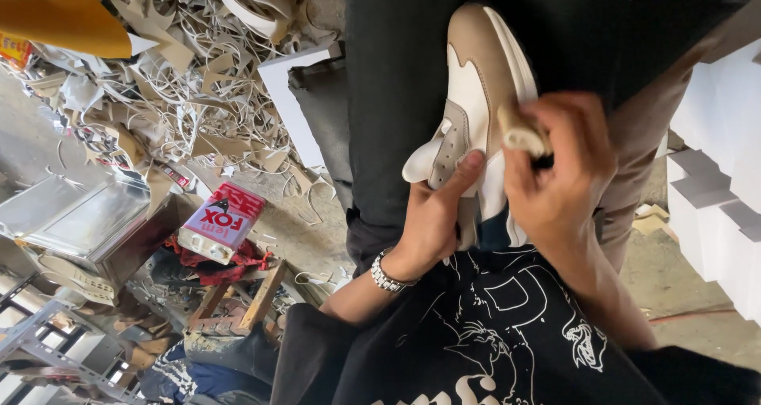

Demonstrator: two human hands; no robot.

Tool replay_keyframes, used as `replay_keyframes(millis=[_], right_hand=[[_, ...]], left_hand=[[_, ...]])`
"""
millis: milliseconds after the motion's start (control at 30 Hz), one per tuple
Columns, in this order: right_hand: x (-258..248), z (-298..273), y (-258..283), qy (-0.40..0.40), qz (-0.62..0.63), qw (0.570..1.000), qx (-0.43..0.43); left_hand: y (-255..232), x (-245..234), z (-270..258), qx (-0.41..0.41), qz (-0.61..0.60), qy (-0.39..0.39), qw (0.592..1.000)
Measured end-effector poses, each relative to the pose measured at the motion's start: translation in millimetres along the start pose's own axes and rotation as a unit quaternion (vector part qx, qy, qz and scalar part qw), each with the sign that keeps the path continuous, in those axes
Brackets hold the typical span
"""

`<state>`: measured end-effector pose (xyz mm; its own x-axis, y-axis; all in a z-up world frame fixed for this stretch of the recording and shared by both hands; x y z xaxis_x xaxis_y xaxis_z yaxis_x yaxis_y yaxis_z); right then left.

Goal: Cleaning a sneaker by rubbing a cleaning block over its surface to remove marks.

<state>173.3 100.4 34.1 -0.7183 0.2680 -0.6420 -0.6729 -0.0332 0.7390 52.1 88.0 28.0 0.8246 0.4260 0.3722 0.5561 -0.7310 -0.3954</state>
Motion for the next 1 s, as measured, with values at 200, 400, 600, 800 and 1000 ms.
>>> replay_keyframes(millis=[200, 400, 600, 800, 1000], right_hand=[[-2, 8, -13, 0.029, -0.014, 0.999, 0.019], [-12, -27, -9, 0.061, -0.010, 0.998, 0.004], [-33, -23, -18, 0.069, 0.159, 0.961, 0.215], [-24, -15, -2, 0.123, 0.073, 0.979, 0.147], [-2, 7, 11, 0.008, 0.022, 1.000, 0.007]], left_hand=[[5, -10, 8, -0.008, -0.011, 0.019, 1.000], [-3, -13, 4, -0.023, -0.011, -0.008, 1.000], [-4, -22, 4, -0.057, 0.032, -0.017, 0.998], [-4, -21, 5, -0.060, -0.005, 0.005, 0.998], [-5, -15, 2, -0.066, 0.005, -0.016, 0.998]])
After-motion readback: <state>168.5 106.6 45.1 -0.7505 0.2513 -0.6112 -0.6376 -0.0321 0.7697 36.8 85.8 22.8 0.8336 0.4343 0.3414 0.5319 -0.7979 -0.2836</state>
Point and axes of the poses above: each hand's wrist, its own z-axis towards the middle knuckle, its own x-axis out of the palm, y = z × x, the point moved 1 cm from there along z, towards the middle knuckle, and after that the axes turned 2 degrees about -y, right-handed, at the moved point
